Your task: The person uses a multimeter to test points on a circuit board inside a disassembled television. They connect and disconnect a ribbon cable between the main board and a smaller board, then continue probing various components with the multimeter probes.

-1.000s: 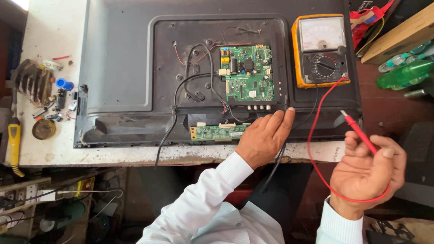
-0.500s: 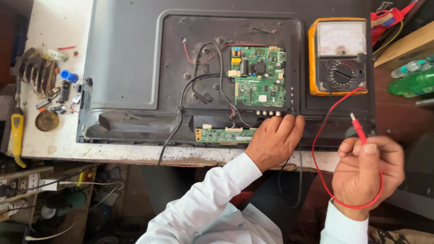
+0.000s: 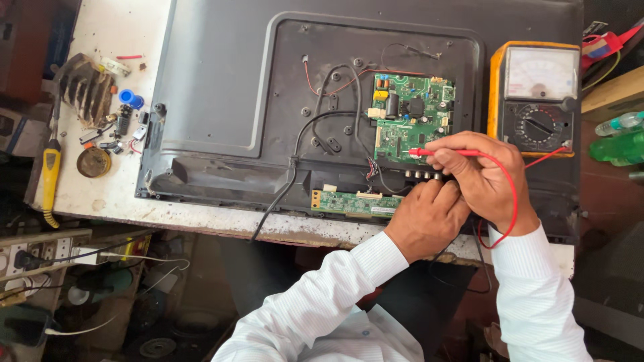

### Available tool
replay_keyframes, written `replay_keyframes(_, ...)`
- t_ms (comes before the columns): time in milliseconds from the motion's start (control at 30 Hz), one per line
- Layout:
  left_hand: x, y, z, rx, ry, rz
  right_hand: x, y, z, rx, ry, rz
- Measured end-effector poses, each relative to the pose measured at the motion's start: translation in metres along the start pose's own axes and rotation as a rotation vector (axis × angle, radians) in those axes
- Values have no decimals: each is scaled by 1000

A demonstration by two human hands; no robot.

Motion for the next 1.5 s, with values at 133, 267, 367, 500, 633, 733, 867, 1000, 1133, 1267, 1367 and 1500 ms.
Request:
replay_keyframes(133,0,0,2,57,18,20,2,13,-1,-43,14,-81)
replay_keyframes(267,2,-1,-3,75,-5,32,2,8,-1,1,0,-23)
replay_keyframes(367,2,-1,-3,85,9,31,1,1,-2,65,-9,20)
replay_keyframes(500,2,-2,-5,94,3,43,-1,-2,-3,105,-14,21)
replay_keyframes(633,2,-2,-5,96,5,40,-2,-3,-3,129,-20,33)
replay_keyframes(733,2,-2,-4,101,18,36,-2,-2,-3,127,-19,29)
replay_keyframes(867,2,-2,-5,92,4,31,-3,-2,-3,97,-13,29)
replay_keyframes(1000,2,-2,-7,141,-4,23,-3,-4,-2,61,0,27)
replay_keyframes(1133,2,-2,-8,129,-2,23,-2,-8,-1,86,4,37)
replay_keyframes(1267,2,-2,-9,105,-14,10,-3,-8,0,91,8,28)
replay_keyframes(1367,1,-2,-9,131,-9,15,-3,-5,0,98,3,5)
replay_keyframes(1500,0,-2,-6,116,23,8,-3,-3,-1,52,-5,1)
Point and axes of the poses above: each hand's wrist, its own x-axis away from the middle knuckle, its own z-axis out of the back of the hand, y = z × x, the point moved 10 cm from there along -x, towards the middle knuckle
